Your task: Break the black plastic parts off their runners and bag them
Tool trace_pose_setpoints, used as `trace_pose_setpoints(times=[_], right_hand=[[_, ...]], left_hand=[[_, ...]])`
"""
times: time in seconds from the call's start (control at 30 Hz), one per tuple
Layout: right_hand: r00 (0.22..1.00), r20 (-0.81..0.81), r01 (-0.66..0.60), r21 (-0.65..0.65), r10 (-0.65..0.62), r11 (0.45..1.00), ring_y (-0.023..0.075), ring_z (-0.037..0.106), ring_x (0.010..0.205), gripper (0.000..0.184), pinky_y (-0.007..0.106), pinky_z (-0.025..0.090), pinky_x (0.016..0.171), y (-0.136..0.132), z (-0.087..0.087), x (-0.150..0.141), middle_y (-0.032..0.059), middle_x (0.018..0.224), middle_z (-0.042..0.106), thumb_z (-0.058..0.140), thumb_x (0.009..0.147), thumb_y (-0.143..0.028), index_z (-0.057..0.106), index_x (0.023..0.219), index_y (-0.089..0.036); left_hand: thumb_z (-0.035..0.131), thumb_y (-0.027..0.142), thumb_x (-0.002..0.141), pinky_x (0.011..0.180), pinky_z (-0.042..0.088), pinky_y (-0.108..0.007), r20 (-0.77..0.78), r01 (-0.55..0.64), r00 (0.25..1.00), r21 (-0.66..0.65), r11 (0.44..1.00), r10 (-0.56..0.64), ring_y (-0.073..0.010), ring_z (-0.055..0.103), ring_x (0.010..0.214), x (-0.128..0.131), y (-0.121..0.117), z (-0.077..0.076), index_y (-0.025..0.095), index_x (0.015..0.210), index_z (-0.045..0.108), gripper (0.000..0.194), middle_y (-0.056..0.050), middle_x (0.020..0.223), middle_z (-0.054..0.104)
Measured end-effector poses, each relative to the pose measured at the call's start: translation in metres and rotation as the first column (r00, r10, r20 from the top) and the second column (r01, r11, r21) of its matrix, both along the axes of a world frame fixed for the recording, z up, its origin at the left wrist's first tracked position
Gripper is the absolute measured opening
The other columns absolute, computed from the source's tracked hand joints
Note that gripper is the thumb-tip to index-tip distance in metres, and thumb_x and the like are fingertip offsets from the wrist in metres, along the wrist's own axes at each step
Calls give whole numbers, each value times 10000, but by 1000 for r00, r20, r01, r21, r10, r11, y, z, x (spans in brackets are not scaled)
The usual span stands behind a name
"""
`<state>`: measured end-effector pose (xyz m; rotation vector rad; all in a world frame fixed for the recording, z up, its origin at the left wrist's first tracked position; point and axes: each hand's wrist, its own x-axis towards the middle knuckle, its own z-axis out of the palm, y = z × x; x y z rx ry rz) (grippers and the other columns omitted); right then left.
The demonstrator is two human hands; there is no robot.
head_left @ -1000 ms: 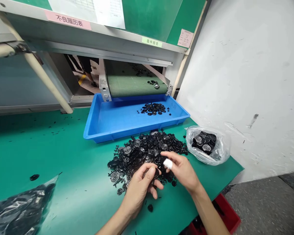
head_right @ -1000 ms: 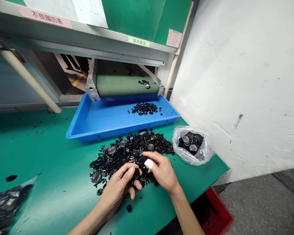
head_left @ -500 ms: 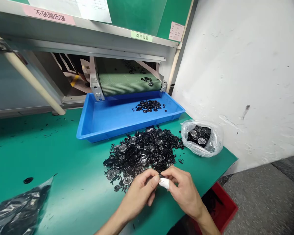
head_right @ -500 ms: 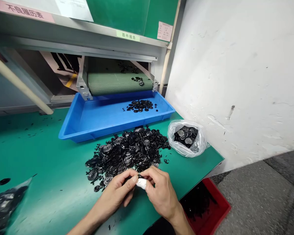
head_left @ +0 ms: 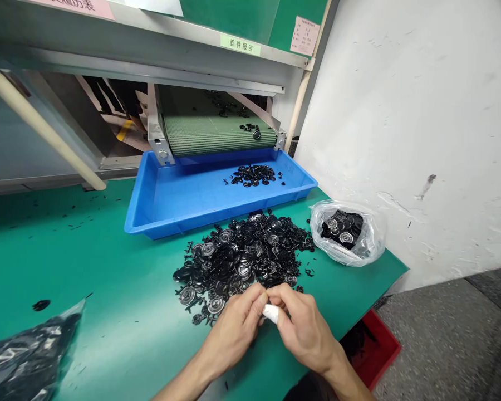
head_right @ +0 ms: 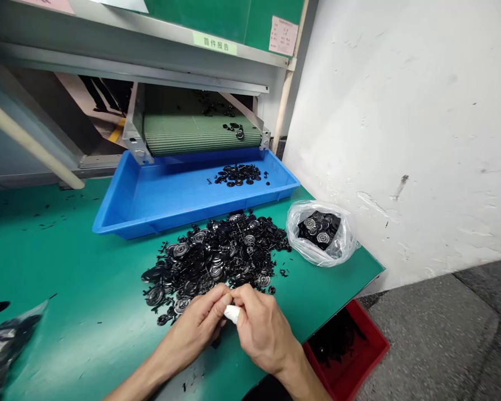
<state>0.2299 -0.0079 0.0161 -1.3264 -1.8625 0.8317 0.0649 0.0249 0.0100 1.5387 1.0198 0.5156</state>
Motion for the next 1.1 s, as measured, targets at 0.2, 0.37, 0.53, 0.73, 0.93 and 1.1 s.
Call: trace_pose_setpoints(times=[0.2, 0.37, 0.53, 0.73, 0.93, 1.1], right_hand=[[997, -20, 71, 73, -70, 995, 141, 583, 691, 242, 243, 428, 643, 14, -8, -11, 3, 802, 635, 404, 877, -76, 583, 975, -207], [976, 155, 129, 161, -154, 979, 180, 595, 917, 420, 292, 461, 808, 44, -1, 6, 56, 1050, 607, 366, 848, -33, 581, 1159, -216], [897, 423, 99, 94, -129, 991, 185, 609, 811, 341, 284, 455, 714, 73, 6, 13, 39, 936, 605, 465, 917, -177, 591, 1222, -263], [907, 395, 114, 100, -144, 988, 143, 545, 666, 166, 255, 402, 634, 78, 7, 18, -2, 775, 584, 482, 858, -102, 604, 903, -206], [948, 176, 266, 12, -264, 964, 129, 528, 557, 137, 249, 409, 524, 64, 4, 29, -11, 665, 589, 510, 860, -187, 576, 741, -202], [870, -322, 282, -295, -373, 913, 161, 644, 625, 114, 266, 548, 573, 47, -5, 24, 4, 689, 643, 650, 774, -280, 603, 811, -183]], left_hand=[[368, 530, 935, 380, 242, -182, 108, -104, 987, -165, 981, 122, -70, 352, 381, 0, 5, -3, 233, 717, 373, 369, 96, 517, 409], [346, 541, 937, 348, 258, -173, 148, -176, 964, -264, 948, 220, -74, 360, 303, 2, 7, -2, 212, 757, 463, 393, 69, 391, 498], [381, 526, 930, 364, 310, -173, 196, -193, 949, -263, 945, 248, -81, 438, 327, 3, 4, -2, 197, 805, 508, 374, 36, 465, 573], [380, 528, 930, 359, 312, -177, 192, -228, 941, -245, 942, 277, -85, 451, 339, 2, 5, -6, 196, 843, 523, 372, 37, 513, 586], [440, 543, 905, 363, 294, -165, 201, -222, 938, -283, 933, 284, -83, 435, 323, 3, 4, -3, 202, 843, 515, 355, 41, 447, 592], [606, 490, 836, 352, 337, -154, 364, -163, 846, -517, 840, 389, -62, 480, 367, 6, 7, 0, 182, 748, 518, 332, 12, 572, 641]])
